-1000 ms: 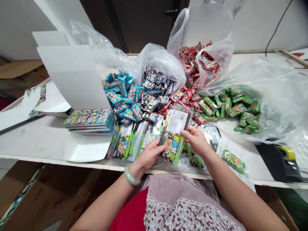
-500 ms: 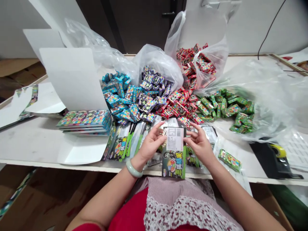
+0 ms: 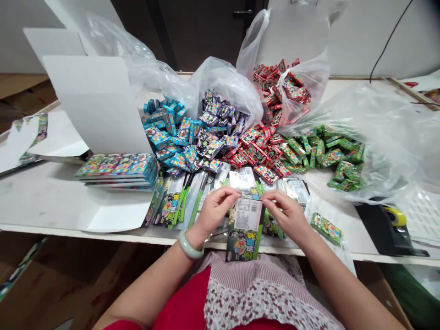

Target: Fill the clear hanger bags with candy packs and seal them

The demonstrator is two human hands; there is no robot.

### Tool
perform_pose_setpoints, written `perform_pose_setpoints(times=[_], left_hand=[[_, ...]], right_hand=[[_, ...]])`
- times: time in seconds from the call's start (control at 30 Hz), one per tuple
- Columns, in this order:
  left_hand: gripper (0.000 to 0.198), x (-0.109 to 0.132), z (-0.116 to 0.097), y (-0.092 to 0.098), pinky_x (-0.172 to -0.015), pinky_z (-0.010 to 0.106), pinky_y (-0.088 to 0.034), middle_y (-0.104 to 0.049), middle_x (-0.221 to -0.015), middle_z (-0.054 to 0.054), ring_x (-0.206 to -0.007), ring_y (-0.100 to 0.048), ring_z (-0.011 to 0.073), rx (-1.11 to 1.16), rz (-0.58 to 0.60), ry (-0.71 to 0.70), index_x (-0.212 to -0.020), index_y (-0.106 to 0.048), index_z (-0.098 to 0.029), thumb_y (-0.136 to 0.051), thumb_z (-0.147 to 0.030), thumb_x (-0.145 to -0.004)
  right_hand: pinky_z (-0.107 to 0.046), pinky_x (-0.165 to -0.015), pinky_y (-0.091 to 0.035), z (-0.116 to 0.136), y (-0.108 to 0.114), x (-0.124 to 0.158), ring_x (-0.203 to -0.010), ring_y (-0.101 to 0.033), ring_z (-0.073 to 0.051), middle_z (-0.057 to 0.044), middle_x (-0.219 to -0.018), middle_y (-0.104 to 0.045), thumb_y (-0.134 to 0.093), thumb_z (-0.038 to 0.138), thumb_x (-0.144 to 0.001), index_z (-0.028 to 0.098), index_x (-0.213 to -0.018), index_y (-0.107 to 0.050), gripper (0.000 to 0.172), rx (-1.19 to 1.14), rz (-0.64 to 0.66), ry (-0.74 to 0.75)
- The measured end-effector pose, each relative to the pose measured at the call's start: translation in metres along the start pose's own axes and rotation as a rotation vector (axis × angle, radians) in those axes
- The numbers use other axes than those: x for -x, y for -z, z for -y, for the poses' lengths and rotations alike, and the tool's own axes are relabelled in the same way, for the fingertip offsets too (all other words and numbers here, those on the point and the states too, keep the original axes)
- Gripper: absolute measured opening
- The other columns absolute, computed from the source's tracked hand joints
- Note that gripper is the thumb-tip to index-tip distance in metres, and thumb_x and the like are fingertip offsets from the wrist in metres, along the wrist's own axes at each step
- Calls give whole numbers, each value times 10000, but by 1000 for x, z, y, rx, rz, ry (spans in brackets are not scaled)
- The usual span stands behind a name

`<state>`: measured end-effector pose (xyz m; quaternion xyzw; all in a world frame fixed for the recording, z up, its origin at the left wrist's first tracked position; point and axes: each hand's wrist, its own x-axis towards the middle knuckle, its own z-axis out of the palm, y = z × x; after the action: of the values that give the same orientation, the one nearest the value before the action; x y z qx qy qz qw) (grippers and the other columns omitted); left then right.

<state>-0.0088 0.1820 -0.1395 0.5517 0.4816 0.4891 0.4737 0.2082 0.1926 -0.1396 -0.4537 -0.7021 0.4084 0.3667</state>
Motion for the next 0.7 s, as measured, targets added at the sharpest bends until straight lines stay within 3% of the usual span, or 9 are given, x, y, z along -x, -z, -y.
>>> perform_pose_setpoints(times=[0.07,0.2,0.37,0.57,0.7], left_hand=[[148,-1,-5,-1,-847,315,-519,-716,-910,61,-896,-654,168,56,26,-7,-880,-682,-172,-599,-293,-860],[234,2,-11,2,-818,318,-541,-726,-943,62,-891,-670,165,141,64,24,-1075,-636,-189,-600,-253,-853],[96,5,-16,6,-814,313,-548,-706,-914,68,-887,-655,172,102,88,-75,-827,-673,-164,-684,-255,-795],[88,-4,-22,2,-622,224,-499,-655,-748,17,-678,-597,112,61,24,19,-779,-643,-154,-685,-230,-767],[108,-9,-20,8,-646,233,-480,-623,-734,10,-683,-574,109,74,90,4,-739,-612,-148,-683,-225,-763]], right_hand=[[-300,-677,-505,5,2,-5,-861,-602,-188,-46,-878,-619,-592,334,-870,223,-864,-619,115,-40,-39,8],[-271,-589,-504,11,3,-8,-809,-602,-174,-38,-875,-601,-622,334,-848,238,-1013,-595,193,-153,-10,-57],[-301,-700,-524,21,3,-5,-940,-584,-190,-67,-987,-599,-624,307,-852,223,-872,-622,87,-20,89,96],[-262,-599,-467,33,-1,-18,-709,-572,-138,-16,-787,-601,-633,321,-832,198,-834,-585,132,-115,104,-76],[-251,-573,-446,38,2,-24,-708,-563,-137,-15,-773,-602,-593,291,-864,192,-799,-595,118,-26,207,-67]])
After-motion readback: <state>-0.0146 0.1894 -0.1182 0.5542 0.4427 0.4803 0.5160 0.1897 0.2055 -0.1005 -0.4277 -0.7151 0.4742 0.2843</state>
